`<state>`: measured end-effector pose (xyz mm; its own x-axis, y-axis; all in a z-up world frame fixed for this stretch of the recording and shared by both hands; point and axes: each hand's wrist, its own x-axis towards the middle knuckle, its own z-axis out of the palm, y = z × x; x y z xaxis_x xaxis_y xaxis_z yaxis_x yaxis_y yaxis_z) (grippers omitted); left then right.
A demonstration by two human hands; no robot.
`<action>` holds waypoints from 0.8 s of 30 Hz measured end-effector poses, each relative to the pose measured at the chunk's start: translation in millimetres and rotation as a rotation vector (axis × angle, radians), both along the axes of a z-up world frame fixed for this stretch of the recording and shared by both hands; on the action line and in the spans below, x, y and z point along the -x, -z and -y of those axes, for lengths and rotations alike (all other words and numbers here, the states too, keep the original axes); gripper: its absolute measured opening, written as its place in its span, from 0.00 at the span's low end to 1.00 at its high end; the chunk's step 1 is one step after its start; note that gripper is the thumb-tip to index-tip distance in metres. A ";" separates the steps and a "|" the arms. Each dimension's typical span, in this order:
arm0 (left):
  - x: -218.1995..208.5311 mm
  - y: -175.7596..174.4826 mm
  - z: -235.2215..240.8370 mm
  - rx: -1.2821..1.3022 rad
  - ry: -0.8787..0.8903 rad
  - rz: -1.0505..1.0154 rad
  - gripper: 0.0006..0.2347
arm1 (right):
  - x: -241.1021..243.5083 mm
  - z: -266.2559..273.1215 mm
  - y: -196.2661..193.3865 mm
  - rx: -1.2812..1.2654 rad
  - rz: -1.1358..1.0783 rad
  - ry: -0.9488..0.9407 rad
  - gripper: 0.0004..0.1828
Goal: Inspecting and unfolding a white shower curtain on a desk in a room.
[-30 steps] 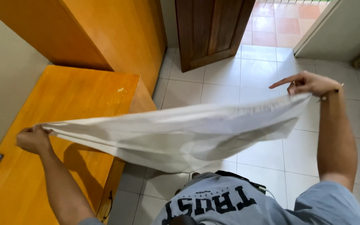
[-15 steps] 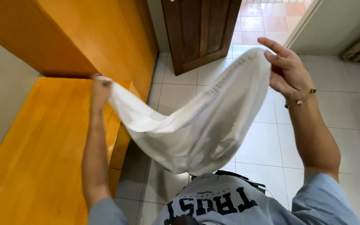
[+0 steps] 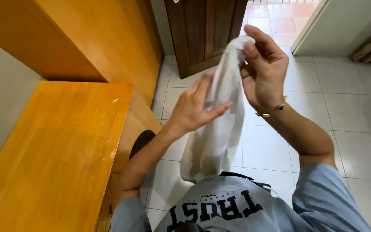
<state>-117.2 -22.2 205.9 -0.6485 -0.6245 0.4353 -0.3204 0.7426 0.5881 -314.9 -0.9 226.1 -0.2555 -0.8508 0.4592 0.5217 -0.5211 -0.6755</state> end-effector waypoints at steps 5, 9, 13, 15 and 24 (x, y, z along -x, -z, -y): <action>6.7 -6.5 -10.0 0.213 -0.166 -0.219 0.40 | -16.8 7.0 10.2 0.161 -0.210 0.133 0.20; 5.4 2.2 -0.4 0.072 -0.224 -0.243 0.34 | -34.6 -3.5 -3.8 0.138 -0.478 0.333 0.19; 10.4 -8.2 0.1 0.361 -0.294 -0.281 0.43 | -37.9 -2.6 11.0 0.241 -0.655 0.363 0.22; 13.1 -8.9 -0.3 0.432 -0.300 -0.274 0.49 | -38.3 -4.4 10.3 0.244 -0.763 0.409 0.27; 25.7 48.1 19.9 0.665 -0.362 -0.354 0.33 | -21.4 -4.9 17.5 0.294 -0.942 0.689 0.32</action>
